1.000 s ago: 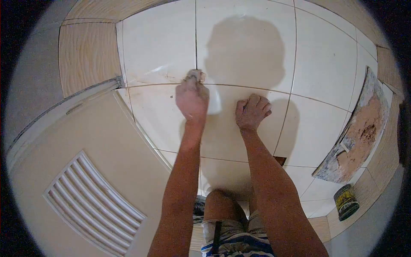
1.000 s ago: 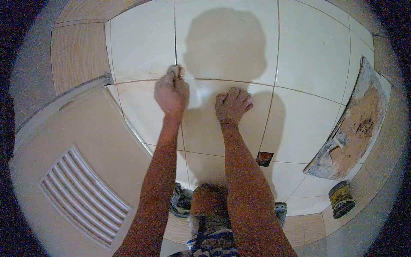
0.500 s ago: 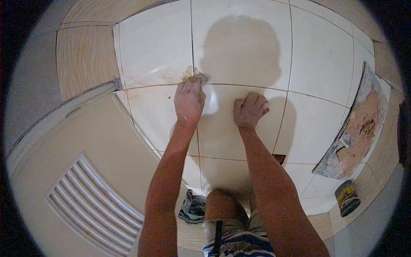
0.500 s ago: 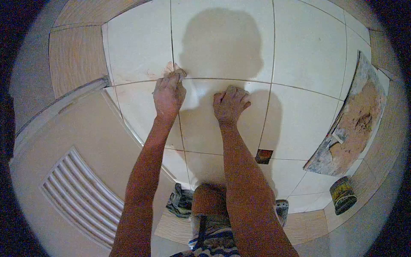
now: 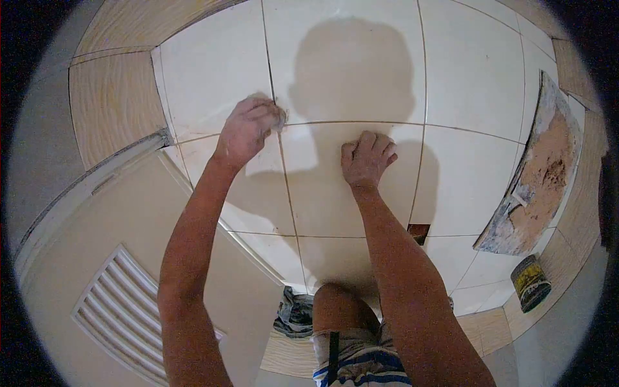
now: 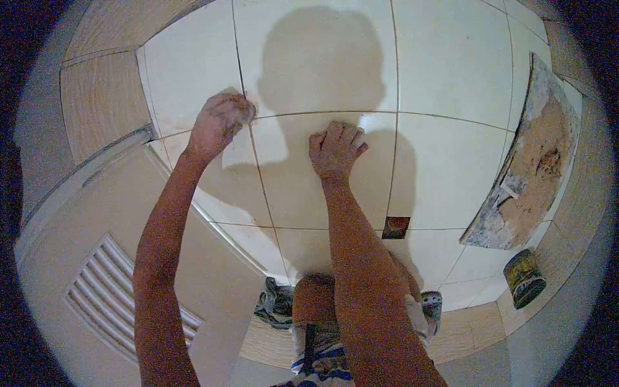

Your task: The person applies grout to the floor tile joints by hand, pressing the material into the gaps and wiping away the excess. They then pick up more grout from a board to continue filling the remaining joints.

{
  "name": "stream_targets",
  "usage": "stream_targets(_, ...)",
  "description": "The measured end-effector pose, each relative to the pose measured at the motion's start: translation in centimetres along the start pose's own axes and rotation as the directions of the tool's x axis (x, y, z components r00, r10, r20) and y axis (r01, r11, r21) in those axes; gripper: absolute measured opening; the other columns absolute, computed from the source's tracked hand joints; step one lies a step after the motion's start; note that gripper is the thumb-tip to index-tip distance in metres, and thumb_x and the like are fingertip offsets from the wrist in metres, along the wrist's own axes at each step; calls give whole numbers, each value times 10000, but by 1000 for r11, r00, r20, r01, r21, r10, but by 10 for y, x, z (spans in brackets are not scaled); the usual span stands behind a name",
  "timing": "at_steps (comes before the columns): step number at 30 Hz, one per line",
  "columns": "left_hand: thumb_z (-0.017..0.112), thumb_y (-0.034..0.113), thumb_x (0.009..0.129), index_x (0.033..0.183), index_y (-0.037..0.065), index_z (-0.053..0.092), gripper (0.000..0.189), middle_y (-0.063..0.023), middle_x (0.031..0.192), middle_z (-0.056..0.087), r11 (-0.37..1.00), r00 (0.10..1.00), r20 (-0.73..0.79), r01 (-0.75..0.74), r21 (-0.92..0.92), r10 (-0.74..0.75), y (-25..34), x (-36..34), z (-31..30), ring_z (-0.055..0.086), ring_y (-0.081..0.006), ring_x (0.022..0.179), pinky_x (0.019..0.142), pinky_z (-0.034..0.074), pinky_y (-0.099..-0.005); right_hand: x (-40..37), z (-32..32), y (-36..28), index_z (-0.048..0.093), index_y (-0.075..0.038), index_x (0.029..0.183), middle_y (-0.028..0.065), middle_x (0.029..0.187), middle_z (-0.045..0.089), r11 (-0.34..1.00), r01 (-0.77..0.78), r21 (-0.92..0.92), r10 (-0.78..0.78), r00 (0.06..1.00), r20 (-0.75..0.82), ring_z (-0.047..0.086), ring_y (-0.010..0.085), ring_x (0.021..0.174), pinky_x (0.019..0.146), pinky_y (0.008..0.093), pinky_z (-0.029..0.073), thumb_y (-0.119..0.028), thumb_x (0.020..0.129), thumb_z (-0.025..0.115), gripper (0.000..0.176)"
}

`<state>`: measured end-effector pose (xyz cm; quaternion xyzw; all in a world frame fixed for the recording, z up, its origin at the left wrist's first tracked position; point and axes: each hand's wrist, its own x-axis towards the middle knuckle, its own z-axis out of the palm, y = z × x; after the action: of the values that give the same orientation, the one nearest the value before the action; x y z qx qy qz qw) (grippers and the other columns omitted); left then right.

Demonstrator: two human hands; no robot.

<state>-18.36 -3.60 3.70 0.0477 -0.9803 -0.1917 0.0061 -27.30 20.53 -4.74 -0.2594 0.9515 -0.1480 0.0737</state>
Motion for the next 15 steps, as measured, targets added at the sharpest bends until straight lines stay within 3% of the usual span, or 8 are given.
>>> stream_targets(2,665,-9,636,886,87,657,267,-62,977,665,1000,999,52,-6,-21,7,1,-14,-4,578,-268,1038,921,465,-381,1,-1,-1,497,-52,969,182,1038,436,999,43,-12,-44,996,-77,412,380,971,758,529,329,-282,771,540,306)
stream_targets(7,640,-1,682,966,113,679,309,-87,1003,665,986,988,150,7,-169,19,-10,-8,-24,594,-288,997,901,477,-382,2,4,0,533,-45,965,200,1032,504,999,37,5,-37,995,-95,446,391,985,730,551,350,-304,770,546,324)
stream_targets(9,623,33,730,1045,137,678,336,-105,1017,662,921,923,44,385,-60,-382,-8,-3,-27,598,-312,952,867,487,-394,-1,1,2,538,-45,951,196,1025,507,999,26,48,-22,997,-76,448,383,961,718,540,349,-302,769,546,315)
stream_targets(10,623,33,730,1045,137,678,336,-105,1017,662,920,922,50,387,-62,-385,-5,-3,-23,598,-312,952,867,487,-394,-1,0,1,542,-47,948,193,1020,509,999,43,21,-41,994,-102,447,379,952,716,532,347,-296,765,549,309)
stream_targets(13,633,86,753,1116,156,661,371,-109,1034,663,913,906,-149,406,39,-397,6,-1,2,598,-317,904,815,501,-406,2,0,0,546,-49,945,190,1013,511,998,55,13,-53,992,-114,444,376,947,722,523,344,-286,759,555,301)
stream_targets(15,637,126,788,1141,162,654,356,-111,1058,662,890,888,-92,455,36,-451,25,-19,23,610,-310,938,828,501,-402,0,0,-1,547,-50,947,190,1011,512,999,35,33,-32,996,-89,442,376,952,730,522,342,-280,755,558,300)
